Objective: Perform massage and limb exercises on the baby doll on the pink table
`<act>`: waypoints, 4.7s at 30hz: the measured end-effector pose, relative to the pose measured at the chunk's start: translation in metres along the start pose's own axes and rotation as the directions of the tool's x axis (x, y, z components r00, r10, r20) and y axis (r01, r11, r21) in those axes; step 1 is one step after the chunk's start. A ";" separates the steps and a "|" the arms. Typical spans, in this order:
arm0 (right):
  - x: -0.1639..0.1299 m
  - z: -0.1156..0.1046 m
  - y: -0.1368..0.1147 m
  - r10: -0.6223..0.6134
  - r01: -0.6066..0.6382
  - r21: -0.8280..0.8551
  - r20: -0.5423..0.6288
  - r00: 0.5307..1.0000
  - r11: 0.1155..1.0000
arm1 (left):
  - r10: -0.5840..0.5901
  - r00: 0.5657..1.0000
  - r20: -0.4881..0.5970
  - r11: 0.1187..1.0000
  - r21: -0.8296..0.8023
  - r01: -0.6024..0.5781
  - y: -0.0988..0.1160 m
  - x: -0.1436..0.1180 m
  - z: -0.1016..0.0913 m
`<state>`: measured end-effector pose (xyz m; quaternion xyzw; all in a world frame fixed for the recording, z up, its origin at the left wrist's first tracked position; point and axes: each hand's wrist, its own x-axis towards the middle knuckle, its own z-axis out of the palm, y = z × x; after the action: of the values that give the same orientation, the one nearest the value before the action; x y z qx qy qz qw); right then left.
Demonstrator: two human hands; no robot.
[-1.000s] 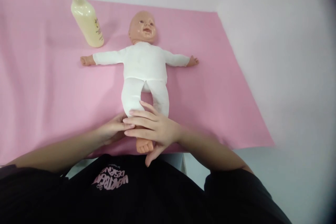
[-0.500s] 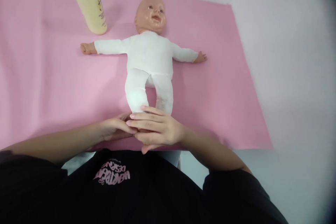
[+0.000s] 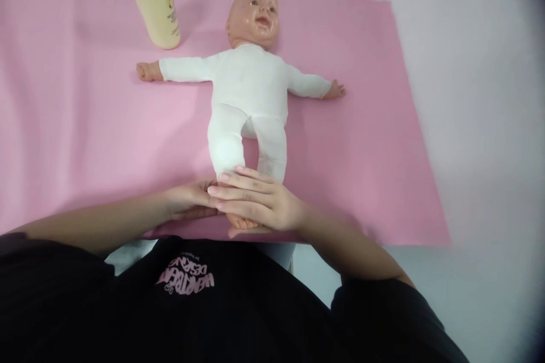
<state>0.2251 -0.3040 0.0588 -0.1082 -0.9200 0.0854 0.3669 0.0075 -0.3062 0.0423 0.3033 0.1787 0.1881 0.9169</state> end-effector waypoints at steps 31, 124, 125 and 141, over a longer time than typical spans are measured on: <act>0.001 -0.004 0.004 -0.065 0.060 -0.051 -0.099 0.993 0.997 | -0.014 1.000 -0.002 1.000 -0.019 0.014 0.012 0.001 0.007; -0.003 0.000 0.007 -0.225 0.213 -0.163 -0.056 0.973 0.963 | -0.007 0.984 -0.176 0.971 0.235 0.049 0.012 -0.003 0.008; -0.004 0.000 0.006 -0.224 0.212 -0.177 -0.050 0.973 0.961 | -0.007 0.981 -0.193 0.974 0.219 0.050 0.011 -0.003 0.007; -0.002 -0.009 0.005 -0.180 0.164 -0.094 -0.194 0.964 0.982 | -0.078 0.995 -0.055 0.996 0.036 0.080 0.014 -0.004 0.004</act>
<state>0.2337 -0.2990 0.0627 -0.0501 -0.8866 0.0065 0.4597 0.0027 -0.2998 0.0552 0.3081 0.2188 0.1564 0.9126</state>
